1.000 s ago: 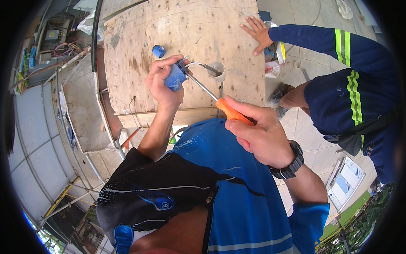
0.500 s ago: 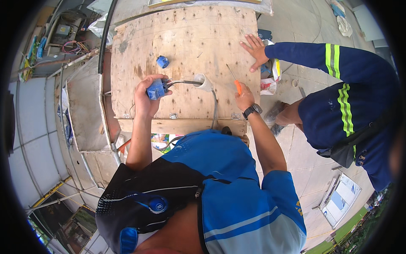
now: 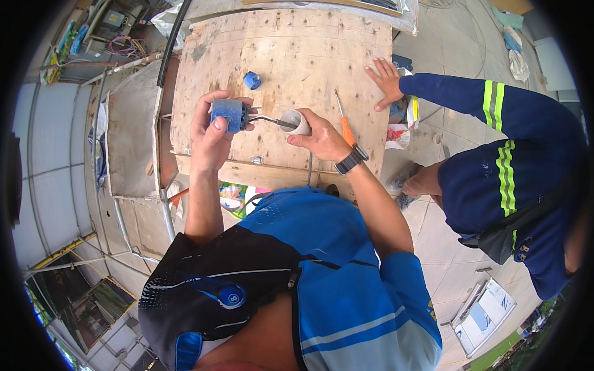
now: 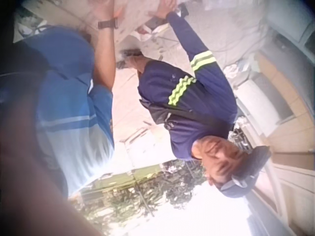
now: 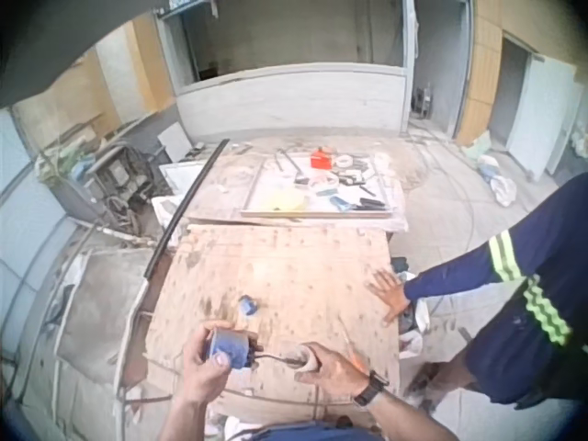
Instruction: The person uses a screwdriver to tighten screws on a blue electrical component, then inserts it into a white cylindrical housing. The person repeats the process with a second blue component, securing each with the screwdriver.
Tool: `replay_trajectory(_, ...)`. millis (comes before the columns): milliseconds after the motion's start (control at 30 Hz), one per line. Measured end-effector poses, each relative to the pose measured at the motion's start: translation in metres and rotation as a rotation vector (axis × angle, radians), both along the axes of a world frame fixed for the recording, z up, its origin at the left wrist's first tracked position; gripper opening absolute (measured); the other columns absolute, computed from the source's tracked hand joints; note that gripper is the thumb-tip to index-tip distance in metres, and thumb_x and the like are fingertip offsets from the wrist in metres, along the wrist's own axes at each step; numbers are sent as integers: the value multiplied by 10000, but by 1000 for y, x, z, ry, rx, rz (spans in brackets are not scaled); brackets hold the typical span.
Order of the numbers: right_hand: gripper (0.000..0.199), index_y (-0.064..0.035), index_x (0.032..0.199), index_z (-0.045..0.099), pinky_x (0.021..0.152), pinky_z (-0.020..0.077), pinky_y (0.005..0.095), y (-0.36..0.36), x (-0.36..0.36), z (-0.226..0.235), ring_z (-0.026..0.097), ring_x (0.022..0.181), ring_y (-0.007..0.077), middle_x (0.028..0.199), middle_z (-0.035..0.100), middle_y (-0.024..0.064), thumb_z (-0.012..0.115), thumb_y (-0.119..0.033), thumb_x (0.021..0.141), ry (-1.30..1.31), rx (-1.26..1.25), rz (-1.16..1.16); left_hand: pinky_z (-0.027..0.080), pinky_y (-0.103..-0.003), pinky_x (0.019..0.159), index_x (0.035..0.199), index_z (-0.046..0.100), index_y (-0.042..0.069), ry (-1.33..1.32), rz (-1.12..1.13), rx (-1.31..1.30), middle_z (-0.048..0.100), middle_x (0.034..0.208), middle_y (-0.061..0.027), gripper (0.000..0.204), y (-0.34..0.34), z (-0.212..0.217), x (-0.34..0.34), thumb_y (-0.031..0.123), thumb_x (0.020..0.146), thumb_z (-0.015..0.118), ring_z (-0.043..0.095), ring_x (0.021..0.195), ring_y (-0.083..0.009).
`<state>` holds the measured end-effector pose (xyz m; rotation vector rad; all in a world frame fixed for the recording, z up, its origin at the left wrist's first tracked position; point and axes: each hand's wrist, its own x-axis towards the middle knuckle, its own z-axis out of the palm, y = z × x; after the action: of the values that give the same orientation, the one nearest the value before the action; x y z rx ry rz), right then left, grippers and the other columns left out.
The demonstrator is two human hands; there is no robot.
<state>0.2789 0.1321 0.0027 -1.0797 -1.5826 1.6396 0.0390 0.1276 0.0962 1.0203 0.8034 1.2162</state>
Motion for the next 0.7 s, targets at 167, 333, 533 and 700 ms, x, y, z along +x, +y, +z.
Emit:
replay_trajectory(167,608,1,1283,487,896,499,347,-40,-28,35,615,1029,219,1108,625,143,805,-254,832,-22,167,-81,564,-353,714,1370,416,25,90,-19,180,632,1150,-277,736,-5,37,-1,554,907,636,692,915,-311)
replay_trajectory(333,699,9,1284,426,855,480,325,-63,-46,37,574,955,185,1076,577,118,842,-272,797,12,299,-197,570,-339,700,1352,430,-2,250,104,306,661,1057,-240,758,-9,58,2,584,908,618,692,824,-252)
replay_trajectory(533,671,0,1223,434,837,475,345,-78,-51,49,563,911,190,1053,541,108,858,-261,773,5,367,-262,569,-322,717,1321,458,-33,355,77,384,671,1037,-221,812,-23,70,4,636,887,612,688,823,-227)
replay_trajectory(700,678,12,1218,433,830,476,350,-79,-56,64,567,906,206,1045,540,116,864,-253,766,-45,472,-309,558,-301,711,1339,439,-35,331,91,346,659,1052,-201,945,-32,70,1,702,794,663,676,832,-206)
